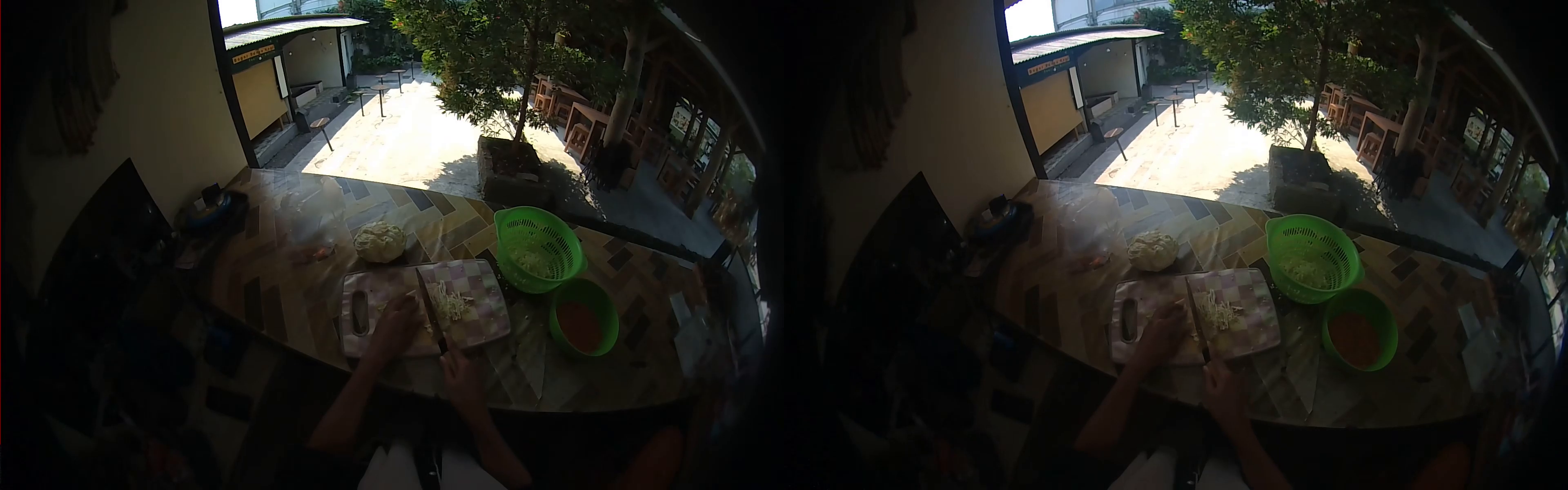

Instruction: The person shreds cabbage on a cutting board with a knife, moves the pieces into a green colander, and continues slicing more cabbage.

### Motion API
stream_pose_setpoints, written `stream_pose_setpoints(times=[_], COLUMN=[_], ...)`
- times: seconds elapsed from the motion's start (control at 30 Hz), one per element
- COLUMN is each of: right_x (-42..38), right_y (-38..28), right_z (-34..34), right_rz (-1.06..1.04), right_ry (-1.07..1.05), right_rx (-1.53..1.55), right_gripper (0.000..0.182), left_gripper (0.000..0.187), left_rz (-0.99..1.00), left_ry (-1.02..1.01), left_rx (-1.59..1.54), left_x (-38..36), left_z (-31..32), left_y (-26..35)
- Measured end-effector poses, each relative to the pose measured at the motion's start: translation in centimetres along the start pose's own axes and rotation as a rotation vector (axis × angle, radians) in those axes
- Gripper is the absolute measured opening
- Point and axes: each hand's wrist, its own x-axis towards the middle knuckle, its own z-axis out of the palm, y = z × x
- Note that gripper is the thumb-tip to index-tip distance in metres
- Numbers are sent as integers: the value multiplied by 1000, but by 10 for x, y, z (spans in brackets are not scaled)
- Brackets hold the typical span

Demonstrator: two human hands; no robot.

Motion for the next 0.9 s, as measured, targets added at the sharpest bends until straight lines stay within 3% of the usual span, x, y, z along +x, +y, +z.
stream_pose_setpoints(times=[0.03, 0.23, 0.33, 0.43, 0.53, 0.63, 0.73, 0.9], right_x=[-3, -7, 4, 23, 34, 30, 11, 0], right_y=[8, 0, -35, -16, 2, 16, -2, 2], right_z=[8, 12, 5, 18, 7, 5, -9, 2], right_rz=[-84, -50, 238, 131, -45, -331, 6, 51], right_ry=[48, -5, -230, -107, 0, 174, -11, -39], right_rx=[39, -151, -302, -333, -132, 21, 50, 25], right_gripper=[52, 54, 54, 52, 51, 51, 52, 49], left_gripper=[40, 41, 40, 39, 42, 52, 59, 64], left_rz=[6, 38, 27, 30, 64, 27, 38, -18], left_ry=[0, 25, 13, -9, -33, -82, -89, -100], left_rx=[5, -21, -32, -4, 50, 58, 76, 65], left_x=[0, -1, -1, -2, -2, -2, -3, -2], left_z=[0, 2, 3, 5, 3, -2, -6, -6], left_y=[0, -5, -6, -10, -10, -1, 0, 3])
